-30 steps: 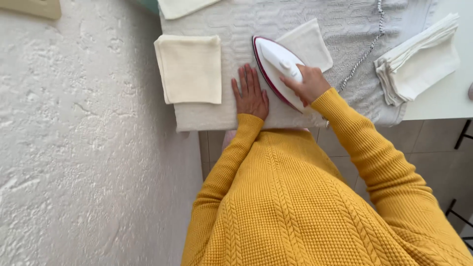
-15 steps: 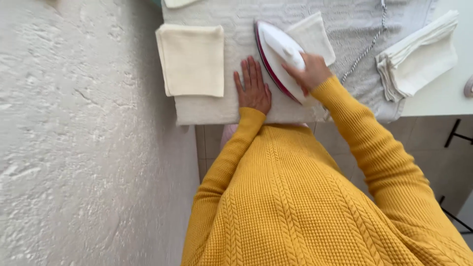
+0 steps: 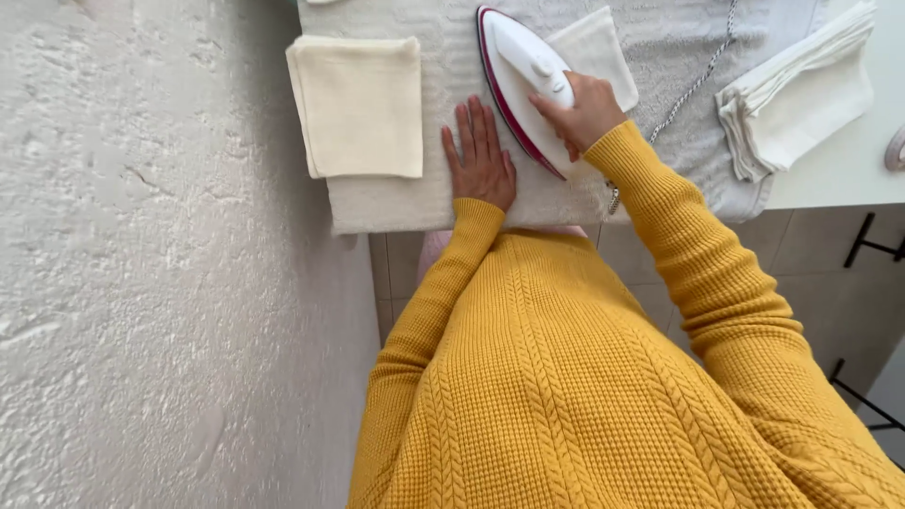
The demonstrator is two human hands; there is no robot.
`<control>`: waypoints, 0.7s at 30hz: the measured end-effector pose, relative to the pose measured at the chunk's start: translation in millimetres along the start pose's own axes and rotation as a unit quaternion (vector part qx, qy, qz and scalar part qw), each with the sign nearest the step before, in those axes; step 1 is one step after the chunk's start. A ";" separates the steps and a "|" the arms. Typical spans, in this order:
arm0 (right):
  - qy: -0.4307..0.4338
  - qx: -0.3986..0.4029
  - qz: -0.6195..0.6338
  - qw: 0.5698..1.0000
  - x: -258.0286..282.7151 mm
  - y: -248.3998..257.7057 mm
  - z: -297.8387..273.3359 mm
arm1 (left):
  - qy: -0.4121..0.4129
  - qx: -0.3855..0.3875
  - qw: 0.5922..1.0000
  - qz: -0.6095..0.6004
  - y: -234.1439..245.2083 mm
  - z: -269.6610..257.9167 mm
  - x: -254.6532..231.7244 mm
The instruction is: Ironing small square pieces of white fabric on an ironing board.
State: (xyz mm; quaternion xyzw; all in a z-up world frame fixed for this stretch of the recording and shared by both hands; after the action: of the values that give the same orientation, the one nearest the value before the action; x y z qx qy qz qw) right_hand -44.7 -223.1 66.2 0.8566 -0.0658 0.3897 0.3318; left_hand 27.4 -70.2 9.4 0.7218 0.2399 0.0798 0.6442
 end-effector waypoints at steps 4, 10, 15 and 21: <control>-0.040 0.001 0.053 0.998 7.0 -1.3 -13.9 | -0.005 0.008 1.000 0.009 -0.4 8.5 2.8; -0.083 0.007 0.063 0.995 -1.0 -4.4 -17.5 | 0.004 -0.014 1.000 0.010 -4.1 -2.1 0.8; -0.048 0.000 0.035 0.998 -0.4 -2.6 0.2 | -0.005 0.019 1.000 -0.017 -10.1 2.9 -0.4; -0.006 -0.016 0.010 1.000 0.0 3.1 -5.3 | 0.000 -0.005 1.000 0.009 1.8 10.4 2.9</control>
State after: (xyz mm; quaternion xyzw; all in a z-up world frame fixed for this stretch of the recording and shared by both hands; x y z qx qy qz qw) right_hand -49.1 -222.2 70.3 0.8531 -0.0824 0.3864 0.3408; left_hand 34.8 -78.3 9.0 0.7208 0.2331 0.0871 0.6469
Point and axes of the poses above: each hand's wrist, its own z-axis towards the middle knuckle, its own y-axis out of the back of the hand, x = y × z, the point moved 8 cm from there along z, towards the middle knuckle, and after that the axes turned 8 degrees about z, right-handed, at the moved point
